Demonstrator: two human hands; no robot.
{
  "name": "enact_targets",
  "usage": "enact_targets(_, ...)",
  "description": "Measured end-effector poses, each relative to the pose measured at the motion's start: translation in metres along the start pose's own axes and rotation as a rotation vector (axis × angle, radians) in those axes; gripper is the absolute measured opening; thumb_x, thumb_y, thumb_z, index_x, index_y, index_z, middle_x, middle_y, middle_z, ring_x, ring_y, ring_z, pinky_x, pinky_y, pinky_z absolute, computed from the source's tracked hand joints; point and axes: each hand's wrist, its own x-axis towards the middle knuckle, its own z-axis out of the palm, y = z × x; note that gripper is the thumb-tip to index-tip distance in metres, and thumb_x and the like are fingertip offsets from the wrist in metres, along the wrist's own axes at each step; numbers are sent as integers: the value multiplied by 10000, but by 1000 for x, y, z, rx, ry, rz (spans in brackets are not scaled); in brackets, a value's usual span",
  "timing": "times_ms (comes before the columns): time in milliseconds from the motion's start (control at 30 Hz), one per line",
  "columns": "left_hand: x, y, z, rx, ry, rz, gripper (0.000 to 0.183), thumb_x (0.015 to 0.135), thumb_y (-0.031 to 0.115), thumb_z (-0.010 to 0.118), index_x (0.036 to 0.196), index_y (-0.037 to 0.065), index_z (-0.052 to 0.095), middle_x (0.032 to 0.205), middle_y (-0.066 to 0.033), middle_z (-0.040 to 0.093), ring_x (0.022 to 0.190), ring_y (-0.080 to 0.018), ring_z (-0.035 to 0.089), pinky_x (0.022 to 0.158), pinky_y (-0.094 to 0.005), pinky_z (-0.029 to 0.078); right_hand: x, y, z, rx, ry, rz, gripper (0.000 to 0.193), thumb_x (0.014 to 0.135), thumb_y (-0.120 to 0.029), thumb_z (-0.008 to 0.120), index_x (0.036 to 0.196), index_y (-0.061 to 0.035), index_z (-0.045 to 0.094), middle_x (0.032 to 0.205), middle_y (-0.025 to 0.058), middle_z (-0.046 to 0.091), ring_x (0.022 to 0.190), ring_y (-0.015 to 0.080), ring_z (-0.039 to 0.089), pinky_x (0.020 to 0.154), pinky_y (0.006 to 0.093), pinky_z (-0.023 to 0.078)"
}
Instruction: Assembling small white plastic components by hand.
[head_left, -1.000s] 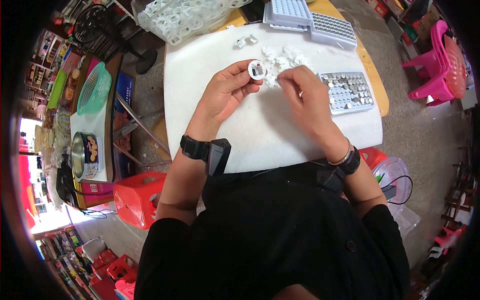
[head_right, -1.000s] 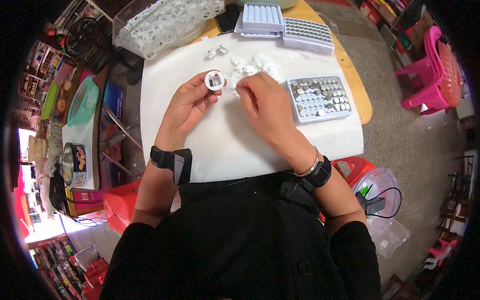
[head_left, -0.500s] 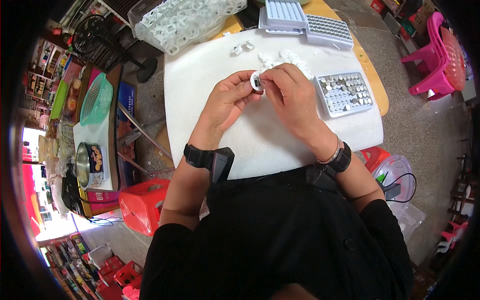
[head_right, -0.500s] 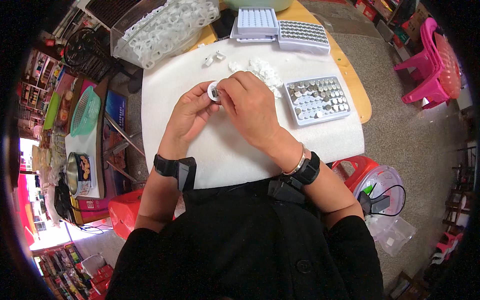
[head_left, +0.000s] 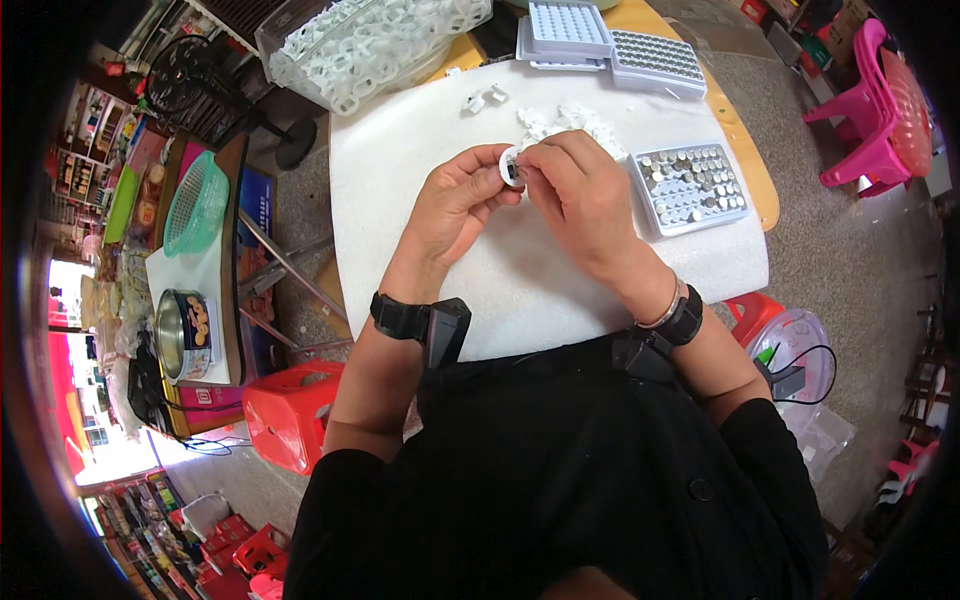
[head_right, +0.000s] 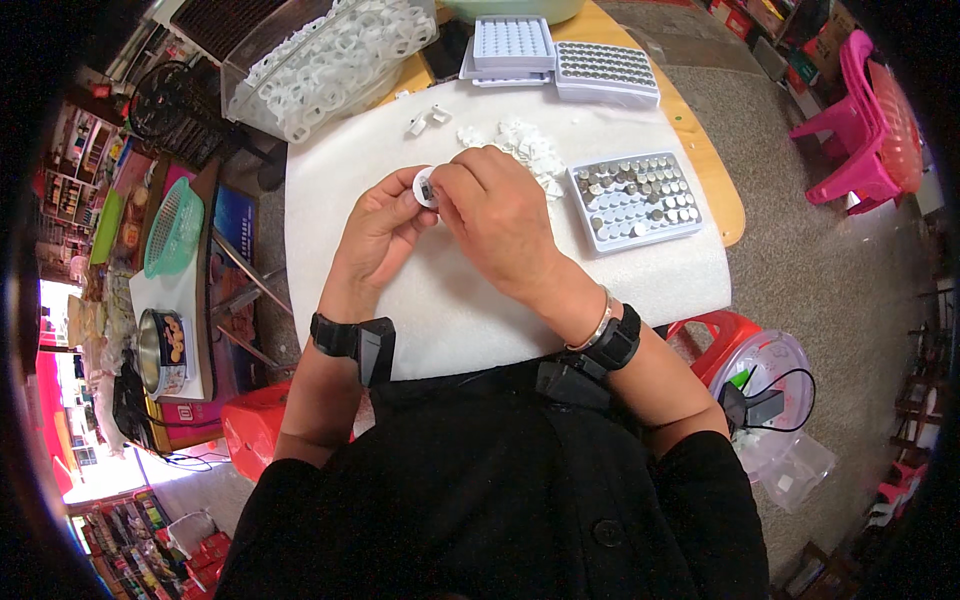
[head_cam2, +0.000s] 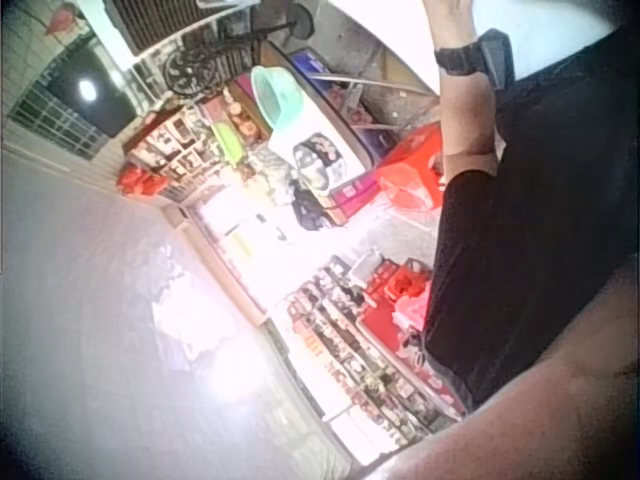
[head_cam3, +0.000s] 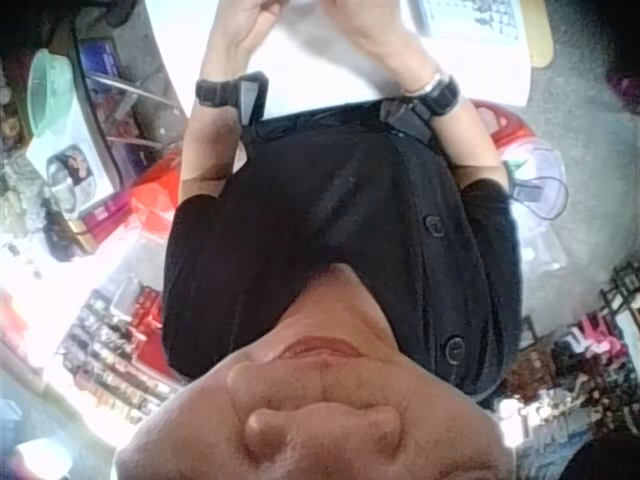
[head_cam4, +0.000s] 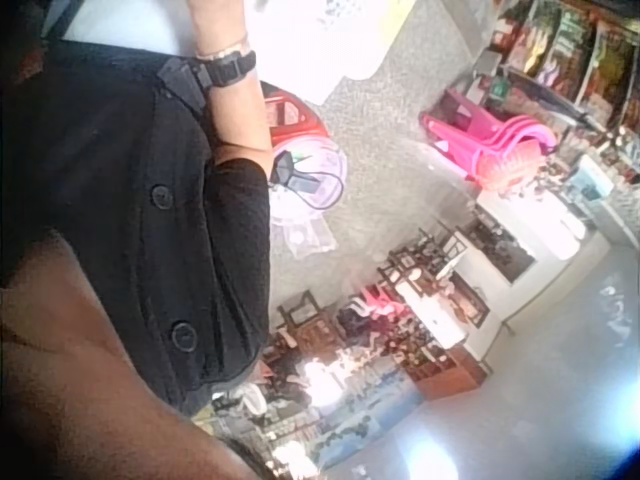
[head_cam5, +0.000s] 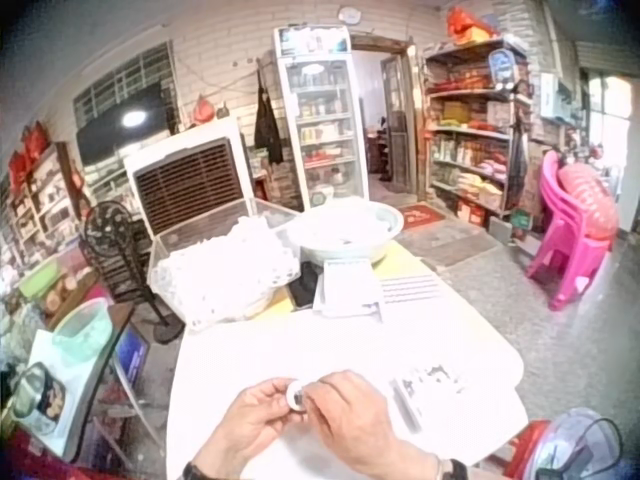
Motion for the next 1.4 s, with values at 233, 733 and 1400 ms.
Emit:
enact_targets(233,-2,2,0,40,-16,-3,310,868,94,611,1143,-38,555,992,-95,639,871,-148,617,782,-269,518,5,-6,-12,315,-154,391,131,715,-19,629,834,-51,584,758,90,543,696,270,544,604,366,444)
enact_targets(733,-5,4,4,97,-48,-64,314,855,96,625,1134,-37,573,1002,-93,636,829,-145,618,761,-257,522,9,0,-22,394,-300,535,131,785,-86,639,871,-20,566,788,75,555,708,188,536,647,295,441)
enact_targets(1400,-2,3,-1,51,43,-36,312,893,84,559,1171,-52,522,1047,-191,621,795,-128,614,678,-194,528,-37,39,-149,-282,-398,520,86,758,-65,628,820,-19,666,781,129,597,751,298,585,665,364,458)
